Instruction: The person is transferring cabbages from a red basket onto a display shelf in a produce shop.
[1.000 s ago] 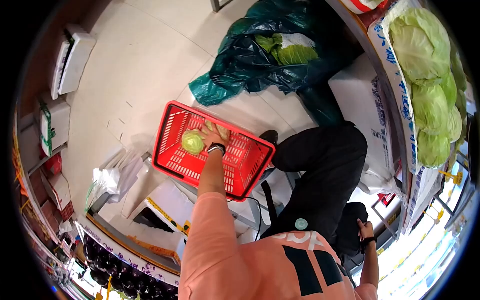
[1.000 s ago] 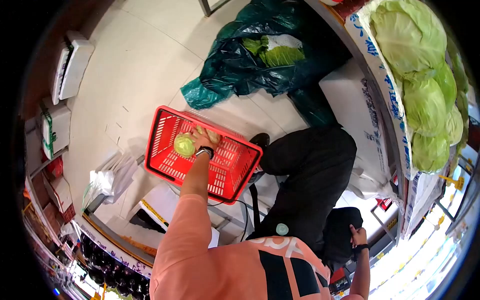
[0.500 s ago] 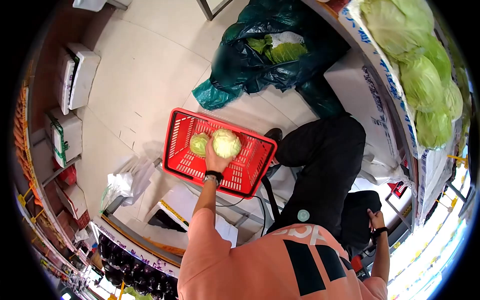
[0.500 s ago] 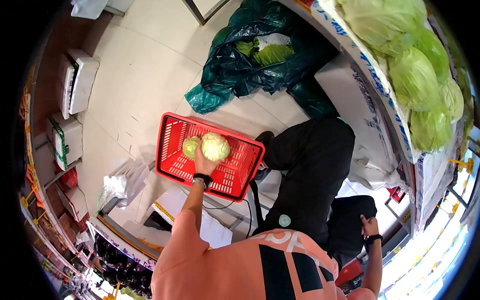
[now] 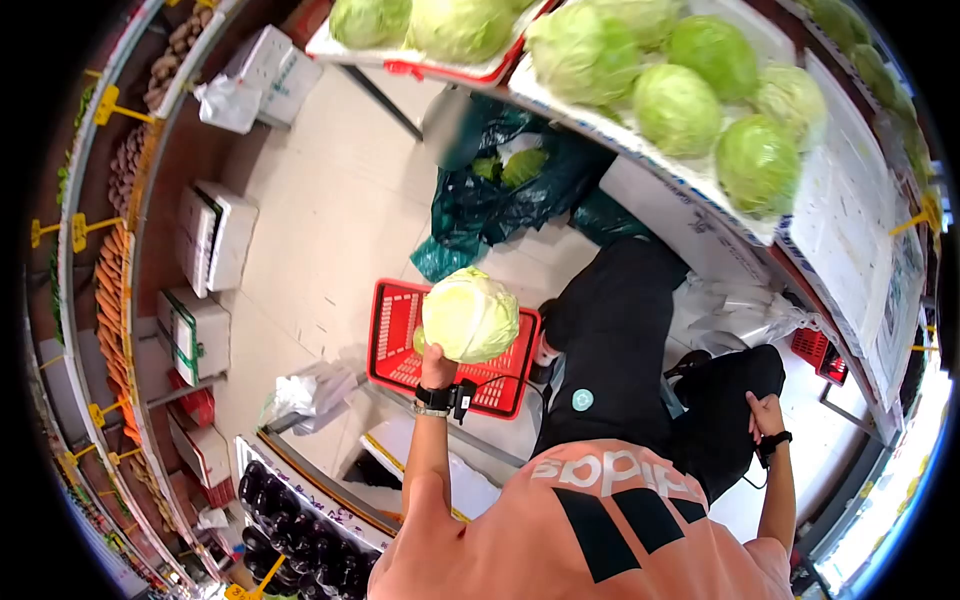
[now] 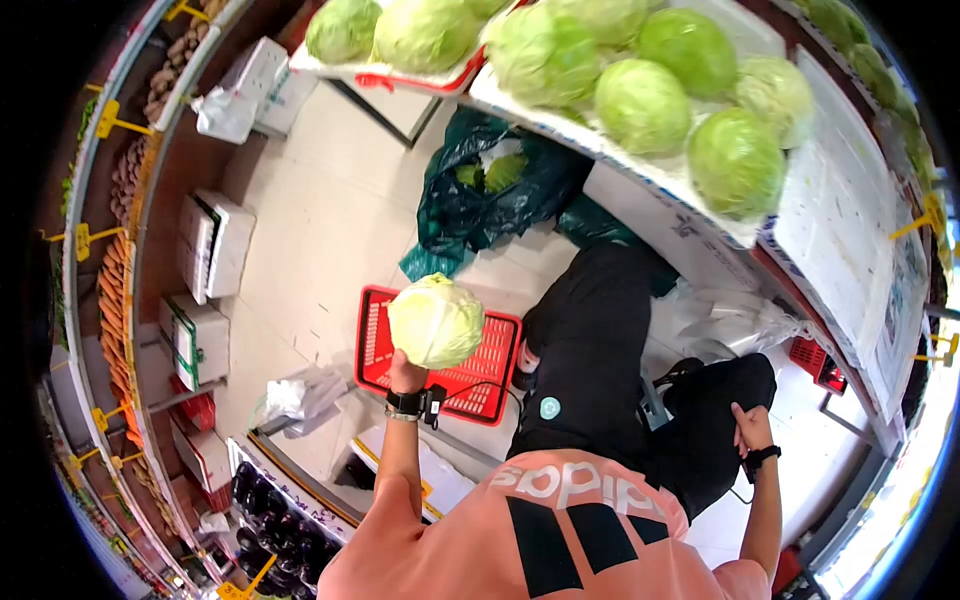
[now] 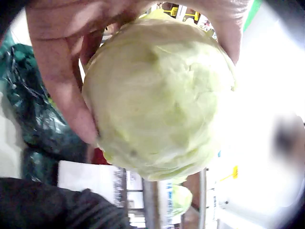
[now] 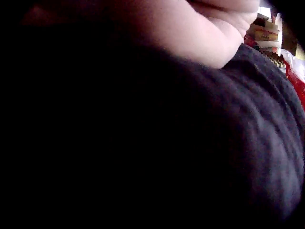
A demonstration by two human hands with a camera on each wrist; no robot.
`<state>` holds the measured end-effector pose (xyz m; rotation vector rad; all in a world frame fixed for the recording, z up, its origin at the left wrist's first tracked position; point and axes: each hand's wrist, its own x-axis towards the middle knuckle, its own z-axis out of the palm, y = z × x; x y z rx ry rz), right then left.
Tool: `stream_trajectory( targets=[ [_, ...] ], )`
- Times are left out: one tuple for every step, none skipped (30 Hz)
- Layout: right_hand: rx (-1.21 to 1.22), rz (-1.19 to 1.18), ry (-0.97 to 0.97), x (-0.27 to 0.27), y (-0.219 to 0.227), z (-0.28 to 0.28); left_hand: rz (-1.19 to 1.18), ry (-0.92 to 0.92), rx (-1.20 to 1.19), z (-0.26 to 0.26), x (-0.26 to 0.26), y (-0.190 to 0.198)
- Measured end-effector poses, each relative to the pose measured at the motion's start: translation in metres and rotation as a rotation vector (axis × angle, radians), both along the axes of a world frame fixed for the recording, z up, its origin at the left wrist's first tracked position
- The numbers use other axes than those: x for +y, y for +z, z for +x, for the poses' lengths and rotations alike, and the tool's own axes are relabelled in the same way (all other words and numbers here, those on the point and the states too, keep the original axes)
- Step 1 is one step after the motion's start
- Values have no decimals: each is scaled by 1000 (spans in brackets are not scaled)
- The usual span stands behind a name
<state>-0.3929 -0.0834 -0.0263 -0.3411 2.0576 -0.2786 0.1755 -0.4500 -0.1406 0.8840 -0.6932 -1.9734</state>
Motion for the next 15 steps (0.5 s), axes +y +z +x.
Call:
stream_trajectory(
  targets=[
    [-9, -15, 0, 2, 0, -1, -27, 27, 17, -11, -7, 15],
    [-27, -30, -13, 4, 2, -3, -32, 51, 63, -21, -13, 33],
    [-28, -53, -26, 9, 2, -3, -35, 71, 109, -38, -19, 65],
    [-28, -76, -41, 13, 3, -2, -112, 81, 124, -52, -30, 87],
    [-25, -103, -56, 15, 3, -2, -150, 86, 157, -65, -41, 112],
    [-31, -107, -86, 18, 2, -3, -173, 101, 172, -75, -55, 138],
    [-36, -109, -113, 19, 4, -2, -194, 120, 190, -80, -70, 160],
    [-47, -126, -102, 19, 9, -3, -284, 73, 175, -79, -92, 177],
    [-47, -124, -108, 17, 18, -2, -340, 52, 221, -74, -120, 194],
    [-51, -130, -116, 17, 20, -1, -363, 181, 24, -73, -152, 216],
    [-54, -130, -125, 16, 23, -1, -527, 100, 101, -75, -174, 244],
    [-43, -125, -110, 10, 30, 0, -665, 105, 15, -73, -203, 261],
    [-37, -111, -97, 7, 34, 1, -665, 114, -90, -70, -234, 279],
    [-61, -110, -87, 9, 32, -3, -663, 149, -198, -70, -267, 296],
    [-65, -110, -95, 9, 32, -5, -721, 113, -292, -78, -300, 323]
  ],
)
